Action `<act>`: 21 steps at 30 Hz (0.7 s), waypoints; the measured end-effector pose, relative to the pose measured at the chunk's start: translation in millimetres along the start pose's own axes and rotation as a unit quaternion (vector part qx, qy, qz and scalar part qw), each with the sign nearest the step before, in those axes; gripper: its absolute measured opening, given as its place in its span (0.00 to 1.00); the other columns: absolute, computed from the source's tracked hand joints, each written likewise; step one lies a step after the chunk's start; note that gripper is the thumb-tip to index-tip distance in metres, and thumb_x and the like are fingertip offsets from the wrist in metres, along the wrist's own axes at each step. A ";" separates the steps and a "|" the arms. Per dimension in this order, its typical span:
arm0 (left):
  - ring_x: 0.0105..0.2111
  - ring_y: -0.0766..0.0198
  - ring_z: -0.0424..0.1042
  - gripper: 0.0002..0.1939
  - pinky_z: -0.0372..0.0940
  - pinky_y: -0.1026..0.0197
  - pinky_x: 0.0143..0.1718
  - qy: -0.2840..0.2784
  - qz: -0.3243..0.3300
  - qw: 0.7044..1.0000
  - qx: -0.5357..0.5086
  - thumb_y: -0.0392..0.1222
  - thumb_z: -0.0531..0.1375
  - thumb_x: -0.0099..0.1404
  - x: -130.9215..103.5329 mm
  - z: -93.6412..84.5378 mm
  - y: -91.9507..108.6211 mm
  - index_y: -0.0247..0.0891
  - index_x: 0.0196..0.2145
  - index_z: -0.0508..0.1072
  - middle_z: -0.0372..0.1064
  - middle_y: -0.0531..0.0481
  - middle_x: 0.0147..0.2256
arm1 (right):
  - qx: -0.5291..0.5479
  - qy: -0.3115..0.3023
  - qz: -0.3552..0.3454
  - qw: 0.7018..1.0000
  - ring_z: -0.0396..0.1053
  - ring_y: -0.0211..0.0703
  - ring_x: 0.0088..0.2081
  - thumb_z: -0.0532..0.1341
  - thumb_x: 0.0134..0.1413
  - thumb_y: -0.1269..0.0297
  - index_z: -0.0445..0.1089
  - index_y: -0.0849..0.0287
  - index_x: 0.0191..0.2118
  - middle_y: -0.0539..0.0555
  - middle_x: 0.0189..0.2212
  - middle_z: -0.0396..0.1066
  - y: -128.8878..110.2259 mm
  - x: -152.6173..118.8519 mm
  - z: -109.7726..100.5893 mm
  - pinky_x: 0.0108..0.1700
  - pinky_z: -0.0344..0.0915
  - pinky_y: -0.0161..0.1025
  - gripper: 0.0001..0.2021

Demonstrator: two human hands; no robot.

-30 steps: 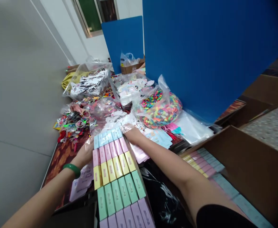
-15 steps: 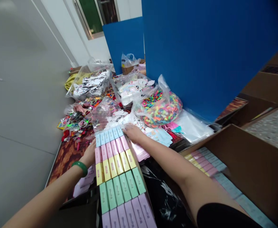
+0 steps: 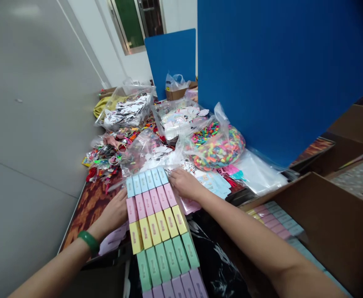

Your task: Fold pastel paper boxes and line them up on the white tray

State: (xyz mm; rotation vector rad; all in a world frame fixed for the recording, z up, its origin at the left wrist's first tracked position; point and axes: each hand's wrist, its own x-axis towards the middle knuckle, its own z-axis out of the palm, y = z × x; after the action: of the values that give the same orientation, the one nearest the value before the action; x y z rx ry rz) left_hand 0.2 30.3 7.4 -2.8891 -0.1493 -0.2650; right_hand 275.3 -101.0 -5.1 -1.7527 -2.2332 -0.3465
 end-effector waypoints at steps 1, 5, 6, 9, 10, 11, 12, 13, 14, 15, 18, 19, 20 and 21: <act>0.51 0.51 0.65 0.18 0.61 0.47 0.54 0.022 -0.003 1.000 -0.002 0.32 0.50 0.63 -4.3 -2.5 0.6 0.38 0.49 0.68 0.69 0.40 0.45 | 0.006 0.025 0.004 1.000 0.63 0.46 0.38 0.53 0.55 0.72 0.71 0.64 0.31 0.58 0.31 0.68 -1.6 -4.0 -4.1 0.45 0.59 0.42 0.09; 0.44 0.52 0.66 0.23 0.66 0.50 0.45 0.238 -0.118 0.964 0.034 0.35 0.59 0.59 -16.1 -8.7 -1.0 0.38 0.52 0.61 0.65 0.41 0.41 | 0.037 0.196 0.077 0.977 0.63 0.48 0.39 0.54 0.53 0.69 0.69 0.64 0.39 0.60 0.35 0.68 -5.2 -11.9 -16.9 0.42 0.62 0.43 0.10; 0.46 0.51 0.65 0.29 0.65 0.49 0.46 0.287 -0.155 0.944 0.046 0.38 0.62 0.57 -16.1 -9.8 -2.3 0.37 0.55 0.58 0.64 0.40 0.43 | 0.044 0.237 0.094 0.966 0.62 0.50 0.43 0.55 0.52 0.69 0.67 0.65 0.45 0.62 0.40 0.67 -5.0 -10.6 -19.2 0.45 0.62 0.45 0.14; 0.55 0.45 0.57 0.44 0.57 0.43 0.54 0.332 -0.240 0.911 0.054 0.43 0.65 0.53 -7.4 -12.3 -8.0 0.33 0.61 0.47 0.56 0.32 0.54 | 0.070 0.262 0.124 0.955 0.55 0.55 0.55 0.56 0.50 0.69 0.54 0.67 0.59 0.67 0.55 0.57 -1.3 1.6 -20.7 0.55 0.56 0.51 0.29; 0.57 0.43 0.54 0.45 0.54 0.41 0.55 0.316 -0.267 0.909 0.044 0.45 0.65 0.54 -2.5 -12.6 -10.6 0.31 0.62 0.46 0.54 0.30 0.56 | 0.083 0.242 0.128 0.958 0.53 0.56 0.57 0.57 0.50 0.69 0.52 0.66 0.60 0.66 0.57 0.56 0.6 7.8 -18.7 0.56 0.55 0.52 0.31; 0.58 0.41 0.53 0.43 0.52 0.40 0.56 0.285 -0.297 0.911 0.022 0.46 0.63 0.55 2.8 -12.6 -13.5 0.30 0.62 0.48 0.54 0.30 0.57 | 0.098 0.218 0.132 0.962 0.53 0.55 0.57 0.56 0.50 0.70 0.52 0.65 0.61 0.65 0.57 0.56 2.6 14.4 -15.4 0.56 0.55 0.51 0.30; 0.58 0.41 0.53 0.37 0.51 0.39 0.56 0.242 -0.324 0.915 -0.010 0.46 0.62 0.57 7.9 -12.1 -16.5 0.31 0.60 0.54 0.57 0.31 0.57 | 0.115 0.195 0.135 0.965 0.55 0.54 0.56 0.56 0.51 0.70 0.54 0.64 0.60 0.64 0.56 0.59 4.6 20.9 -11.0 0.56 0.55 0.50 0.28; 0.56 0.41 0.56 0.29 0.53 0.39 0.55 0.195 -0.346 0.917 -0.048 0.45 0.59 0.59 12.5 -11.1 -19.1 0.32 0.56 0.61 0.62 0.34 0.54 | 0.131 0.172 0.139 0.966 0.58 0.52 0.54 0.55 0.52 0.71 0.58 0.63 0.57 0.62 0.53 0.63 6.4 27.1 -5.9 0.55 0.57 0.48 0.24; 0.53 0.42 0.61 0.21 0.55 0.41 0.52 0.150 -0.360 0.917 -0.086 0.44 0.57 0.60 16.4 -9.9 -21.2 0.34 0.50 0.69 0.68 0.37 0.49 | 0.144 0.151 0.144 0.967 0.61 0.51 0.50 0.53 0.53 0.72 0.63 0.62 0.53 0.60 0.49 0.67 7.8 32.5 -0.8 0.52 0.59 0.46 0.20; 0.49 0.44 0.66 0.14 0.59 0.44 0.49 0.114 -0.365 0.916 -0.118 0.42 0.55 0.62 19.4 -8.6 -22.3 0.36 0.43 0.73 0.73 0.40 0.44 | 0.152 0.131 0.149 0.968 0.63 0.49 0.47 0.52 0.54 0.72 0.67 0.61 0.47 0.59 0.44 0.69 8.8 36.8 3.9 0.49 0.61 0.44 0.15; 0.37 0.54 0.73 0.11 0.65 0.56 0.39 0.088 -0.362 0.914 -0.163 0.39 0.53 0.63 23.4 -6.7 -18.6 0.38 0.34 0.76 0.76 0.46 0.35 | 0.160 0.107 0.165 0.967 0.66 0.46 0.39 0.51 0.55 0.72 0.69 0.59 0.34 0.56 0.33 0.71 8.8 42.1 10.4 0.41 0.62 0.40 0.10; 0.35 0.57 0.74 0.12 0.66 0.59 0.37 0.090 -0.364 0.911 -0.172 0.39 0.52 0.64 23.2 -7.6 -15.3 0.38 0.35 0.76 0.77 0.47 0.35 | 0.163 0.115 0.167 0.966 0.66 0.45 0.38 0.51 0.55 0.72 0.69 0.59 0.33 0.55 0.32 0.71 8.0 41.3 9.4 0.40 0.61 0.39 0.09; 0.34 0.59 0.74 0.13 0.66 0.61 0.35 0.093 -0.366 0.909 -0.180 0.39 0.51 0.65 22.5 -9.3 -11.6 0.38 0.37 0.75 0.77 0.47 0.35 | 0.169 0.130 0.168 0.962 0.66 0.45 0.37 0.51 0.55 0.73 0.68 0.59 0.32 0.55 0.32 0.71 6.9 39.4 7.0 0.39 0.61 0.38 0.09; 0.34 0.60 0.74 0.13 0.66 0.62 0.35 0.098 -0.369 0.905 -0.186 0.40 0.50 0.66 21.4 -11.7 -7.6 0.38 0.38 0.75 0.77 0.48 0.35 | 0.177 0.148 0.168 0.958 0.66 0.45 0.37 0.51 0.55 0.73 0.68 0.59 0.32 0.55 0.32 0.71 5.6 36.6 3.5 0.39 0.61 0.38 0.09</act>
State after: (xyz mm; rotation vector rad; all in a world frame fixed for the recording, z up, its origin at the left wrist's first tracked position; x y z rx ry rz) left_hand 18.2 36.5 24.4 -2.9957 -1.2884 -0.7803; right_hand 272.3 -65.3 5.0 -1.7108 -1.6357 -0.1137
